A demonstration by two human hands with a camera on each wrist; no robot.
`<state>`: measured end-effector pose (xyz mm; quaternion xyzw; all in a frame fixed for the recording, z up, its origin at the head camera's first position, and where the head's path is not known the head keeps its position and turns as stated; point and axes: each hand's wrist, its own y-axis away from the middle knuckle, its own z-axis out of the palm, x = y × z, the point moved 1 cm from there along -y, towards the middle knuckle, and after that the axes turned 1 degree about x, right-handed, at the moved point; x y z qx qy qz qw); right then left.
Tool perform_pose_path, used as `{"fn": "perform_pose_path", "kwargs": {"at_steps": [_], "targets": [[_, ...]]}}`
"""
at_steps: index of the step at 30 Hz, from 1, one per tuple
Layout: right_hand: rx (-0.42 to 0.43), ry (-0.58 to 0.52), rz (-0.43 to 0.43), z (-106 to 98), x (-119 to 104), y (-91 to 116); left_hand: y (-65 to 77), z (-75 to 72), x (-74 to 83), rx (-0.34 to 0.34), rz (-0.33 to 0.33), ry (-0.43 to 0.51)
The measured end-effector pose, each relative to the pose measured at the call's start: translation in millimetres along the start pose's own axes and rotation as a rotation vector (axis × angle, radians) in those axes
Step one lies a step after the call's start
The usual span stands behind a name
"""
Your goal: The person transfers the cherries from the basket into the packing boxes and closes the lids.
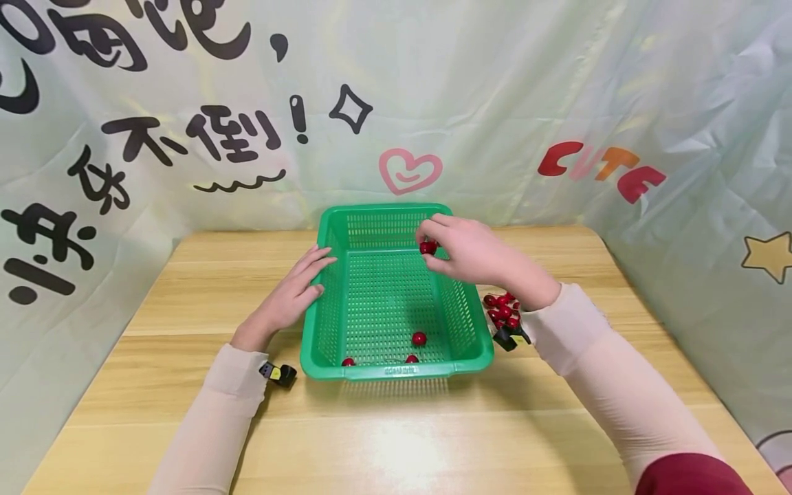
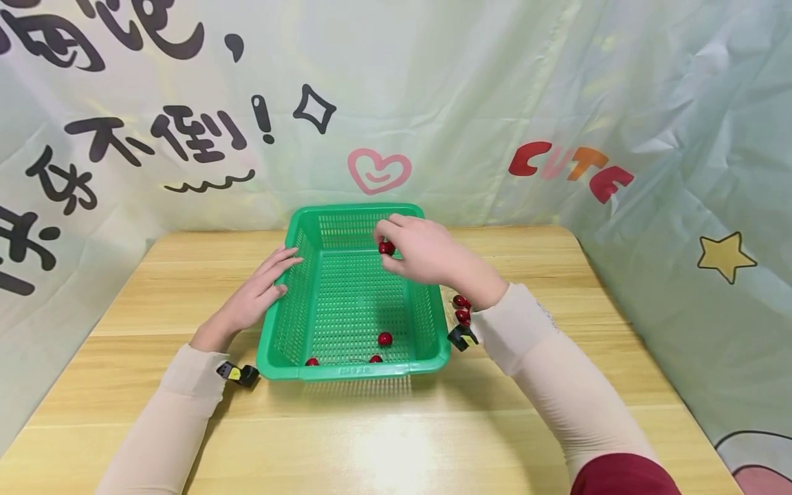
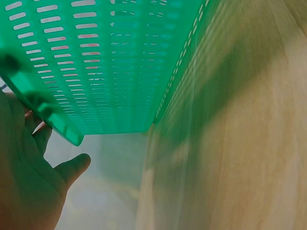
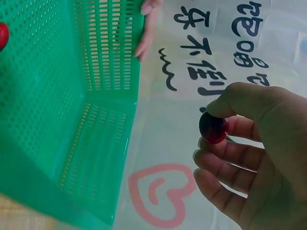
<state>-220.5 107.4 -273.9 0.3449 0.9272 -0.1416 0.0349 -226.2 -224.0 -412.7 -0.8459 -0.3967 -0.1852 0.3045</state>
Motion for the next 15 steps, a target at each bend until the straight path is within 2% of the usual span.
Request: {"fn": "perform_pose_path", "kwargs": {"at_steps": [9,15], "targets": [[0.004,-0.018,0.067,-8,12,20,0.3,-0.5,0.0,-0.003,-0.014,-0.001],[-0.010,-0.028,0.102,-5,21,32,0.2,-0.3,0.2,0.004,-0.006,-0.004]]}}
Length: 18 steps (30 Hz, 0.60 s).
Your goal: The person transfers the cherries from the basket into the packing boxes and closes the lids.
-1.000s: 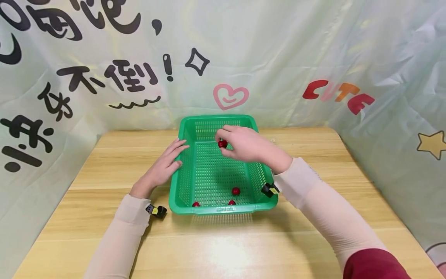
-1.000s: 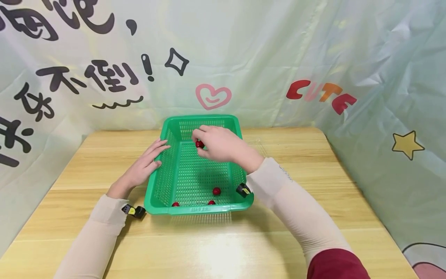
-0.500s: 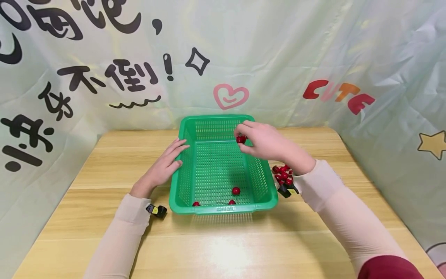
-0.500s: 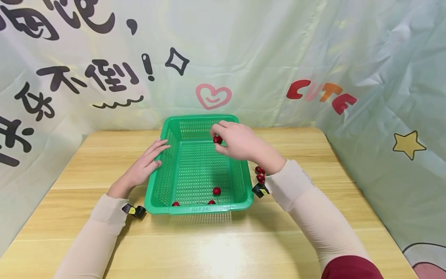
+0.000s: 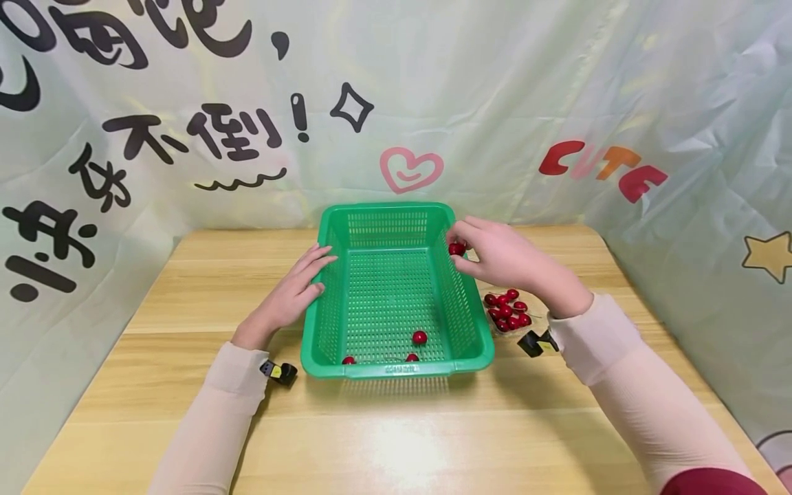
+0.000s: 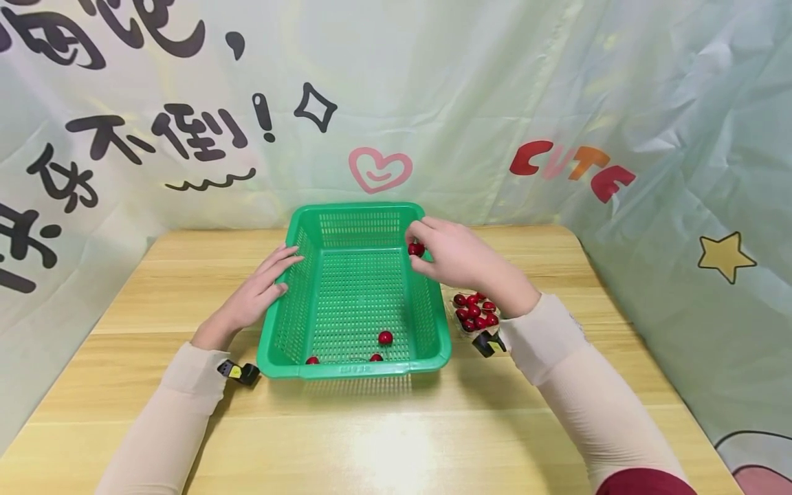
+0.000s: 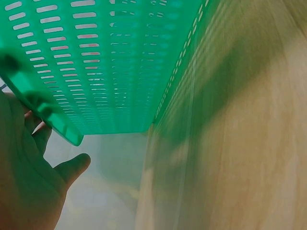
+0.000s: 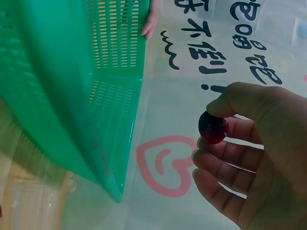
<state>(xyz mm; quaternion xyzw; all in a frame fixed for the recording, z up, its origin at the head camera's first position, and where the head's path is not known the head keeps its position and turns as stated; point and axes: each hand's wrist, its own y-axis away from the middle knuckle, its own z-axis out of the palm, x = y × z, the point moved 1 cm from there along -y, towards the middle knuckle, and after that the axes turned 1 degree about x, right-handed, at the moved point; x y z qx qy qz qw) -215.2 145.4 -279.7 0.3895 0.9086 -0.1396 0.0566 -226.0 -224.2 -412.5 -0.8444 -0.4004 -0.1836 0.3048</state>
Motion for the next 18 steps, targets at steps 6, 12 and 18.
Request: {"fn": "perform_pose_path", "kwargs": {"at_steps": [6,12,18], "targets": [[-0.008,0.004,0.034,2,6,11,0.0,-0.1,0.3,0.003,-0.001,0.003],[-0.005,-0.005,0.065,4,13,20,0.4,-0.3,1.3,0.005,-0.008,0.003],[-0.008,-0.023,0.100,9,24,34,-0.4,-0.3,1.3,0.003,-0.006,0.007]]}}
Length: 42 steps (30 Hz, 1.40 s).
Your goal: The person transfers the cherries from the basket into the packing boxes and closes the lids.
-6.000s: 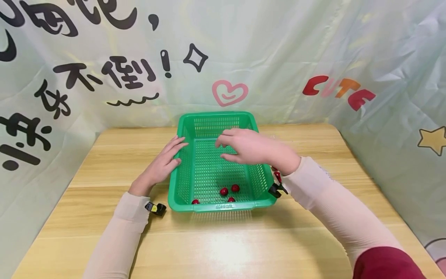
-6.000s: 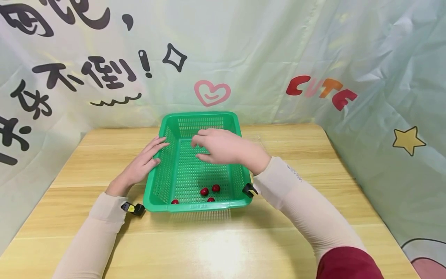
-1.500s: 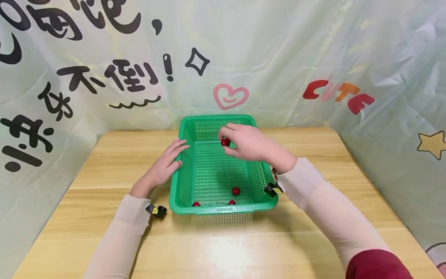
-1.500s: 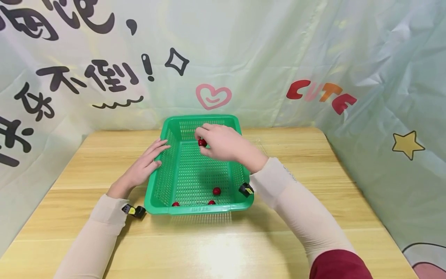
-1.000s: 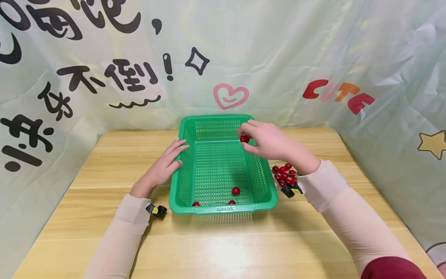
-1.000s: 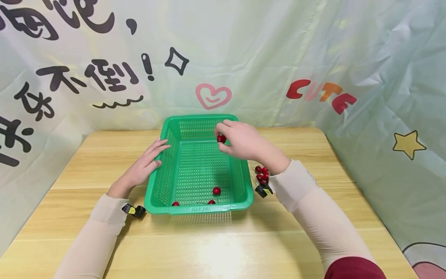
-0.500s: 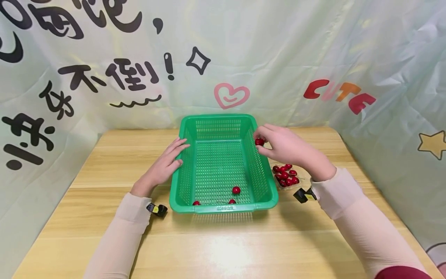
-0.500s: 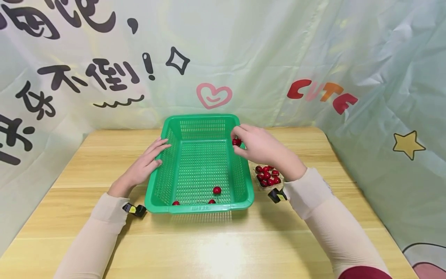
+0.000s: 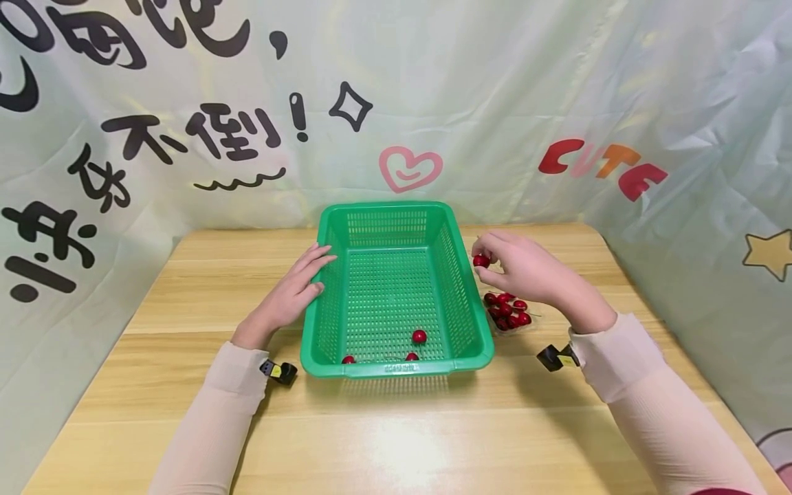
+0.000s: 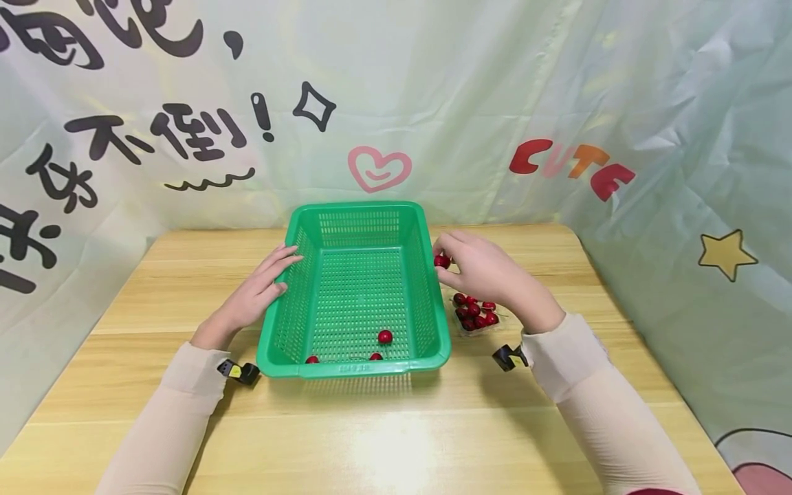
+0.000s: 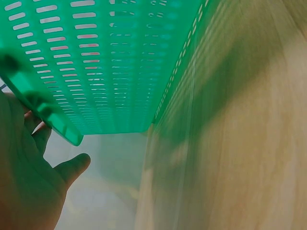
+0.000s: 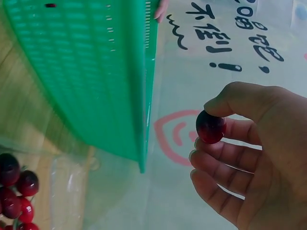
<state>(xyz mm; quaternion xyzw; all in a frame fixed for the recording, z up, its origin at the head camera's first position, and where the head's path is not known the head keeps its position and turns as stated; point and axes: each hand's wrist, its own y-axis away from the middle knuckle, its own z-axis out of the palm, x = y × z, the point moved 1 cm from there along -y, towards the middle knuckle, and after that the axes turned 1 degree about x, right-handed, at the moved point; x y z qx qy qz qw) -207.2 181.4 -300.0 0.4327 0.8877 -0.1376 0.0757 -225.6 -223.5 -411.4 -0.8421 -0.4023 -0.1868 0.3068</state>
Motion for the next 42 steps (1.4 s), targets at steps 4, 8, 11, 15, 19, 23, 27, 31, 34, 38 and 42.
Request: {"fn": "perform_pose_path", "kwargs": {"at_steps": [4,8,11,15,19,23,27,31,34,38,42], "targets": [[-0.002,-0.009,0.032,3,9,8,-0.7,0.1,-0.2,0.000,0.000,0.007],[0.003,-0.007,0.058,7,17,16,-0.8,0.0,-0.1,0.001,-0.001,0.008],[0.003,-0.002,0.088,12,23,22,-0.6,0.4,-0.7,0.000,0.000,0.007],[0.002,-0.006,0.134,20,31,29,-0.7,0.8,-1.3,-0.002,-0.001,0.010],[0.003,0.002,0.161,27,39,33,-1.1,0.6,-1.2,-0.002,-0.004,0.010],[-0.008,0.012,0.162,34,45,36,-0.9,0.4,-1.0,0.002,0.005,0.006],[-0.017,0.020,0.156,42,50,40,-0.8,1.0,-1.2,0.004,0.006,0.009],[-0.034,0.027,0.169,51,54,42,-0.4,0.9,-1.4,0.006,0.005,0.011],[-0.045,0.029,0.178,58,57,42,-0.3,0.9,-1.3,0.007,0.008,0.010],[-0.054,0.042,0.192,66,58,42,-0.5,1.1,-1.1,0.006,0.004,0.013],[-0.061,0.058,0.204,72,59,41,-0.7,1.1,-0.6,0.004,0.006,0.010]]}}
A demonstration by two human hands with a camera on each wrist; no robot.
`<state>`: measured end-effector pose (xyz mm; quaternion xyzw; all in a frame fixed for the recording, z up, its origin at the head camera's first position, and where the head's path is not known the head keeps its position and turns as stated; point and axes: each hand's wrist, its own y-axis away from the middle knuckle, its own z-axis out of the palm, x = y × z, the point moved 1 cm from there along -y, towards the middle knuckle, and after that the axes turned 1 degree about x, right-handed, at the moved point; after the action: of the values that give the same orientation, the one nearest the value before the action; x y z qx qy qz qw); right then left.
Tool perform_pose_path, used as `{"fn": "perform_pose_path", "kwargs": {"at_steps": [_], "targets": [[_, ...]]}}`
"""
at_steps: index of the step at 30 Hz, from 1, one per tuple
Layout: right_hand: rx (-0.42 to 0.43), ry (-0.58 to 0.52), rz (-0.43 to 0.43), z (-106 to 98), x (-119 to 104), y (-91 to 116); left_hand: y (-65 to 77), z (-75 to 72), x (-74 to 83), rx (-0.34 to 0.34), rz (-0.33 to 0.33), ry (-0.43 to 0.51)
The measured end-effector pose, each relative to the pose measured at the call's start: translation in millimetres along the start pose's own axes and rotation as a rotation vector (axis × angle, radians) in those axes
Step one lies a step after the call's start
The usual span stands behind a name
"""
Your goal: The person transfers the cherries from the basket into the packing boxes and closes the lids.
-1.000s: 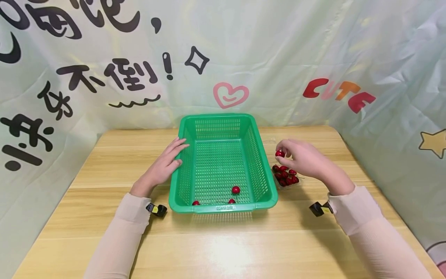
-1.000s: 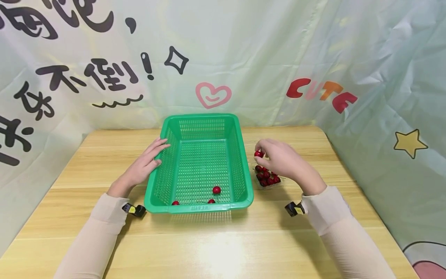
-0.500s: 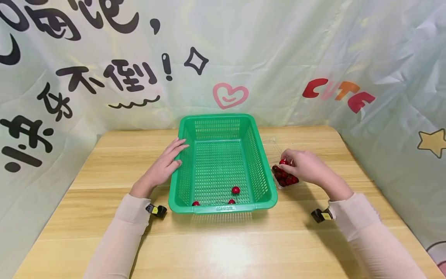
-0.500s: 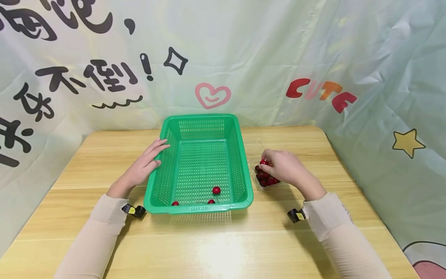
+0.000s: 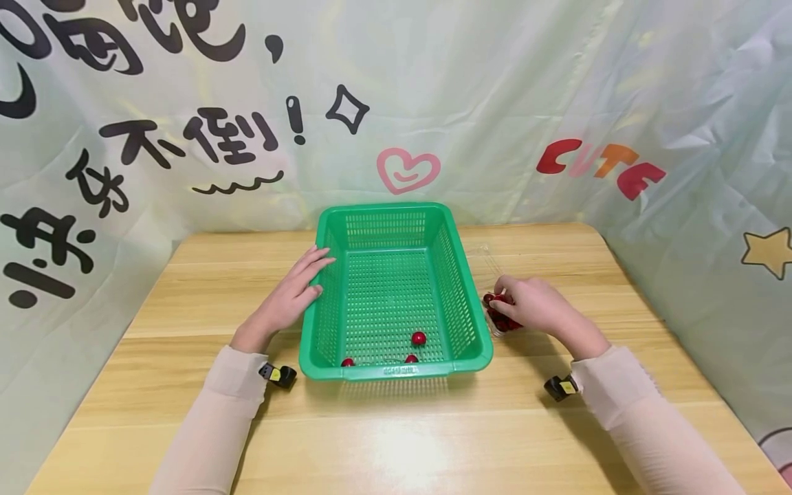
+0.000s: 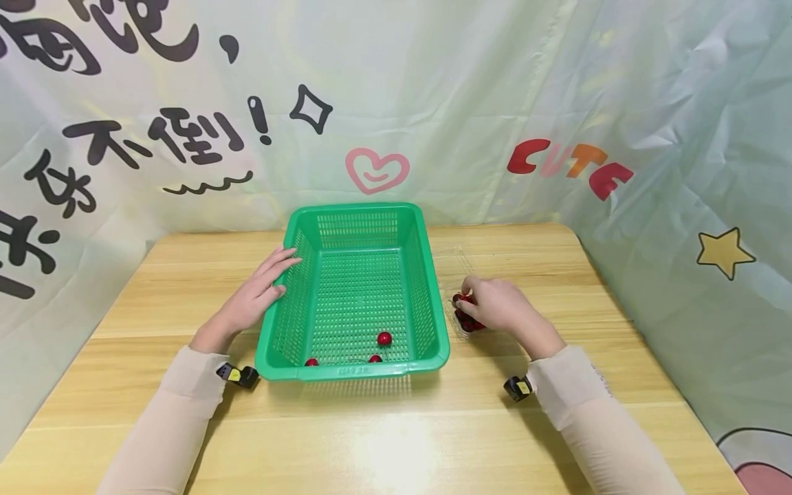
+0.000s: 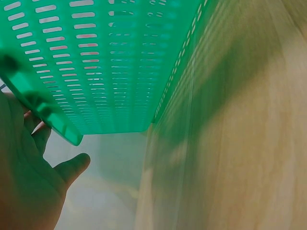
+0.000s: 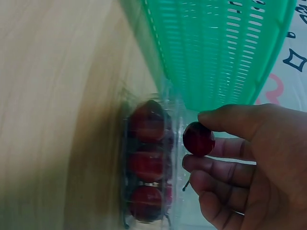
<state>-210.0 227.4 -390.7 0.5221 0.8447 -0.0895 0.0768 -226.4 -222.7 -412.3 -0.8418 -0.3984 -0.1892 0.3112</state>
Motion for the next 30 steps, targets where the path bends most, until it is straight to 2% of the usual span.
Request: {"fn": "perform_pose_path", "kwargs": {"at_steps": [7,18,23,30], "targets": [[-0.022,-0.028,0.035,3,2,-2,-0.3,0.3,0.8,0.001,0.008,-0.003],[-0.003,-0.026,0.013,-15,0,-8,0.3,-0.1,0.7,0.004,0.010,-0.006],[0.024,-0.042,-0.008,-26,-8,-13,0.4,0.2,-0.6,0.008,0.017,-0.006],[0.054,-0.014,-0.060,-42,-31,-20,0.1,-0.5,0.7,-0.004,-0.003,-0.002]]}}
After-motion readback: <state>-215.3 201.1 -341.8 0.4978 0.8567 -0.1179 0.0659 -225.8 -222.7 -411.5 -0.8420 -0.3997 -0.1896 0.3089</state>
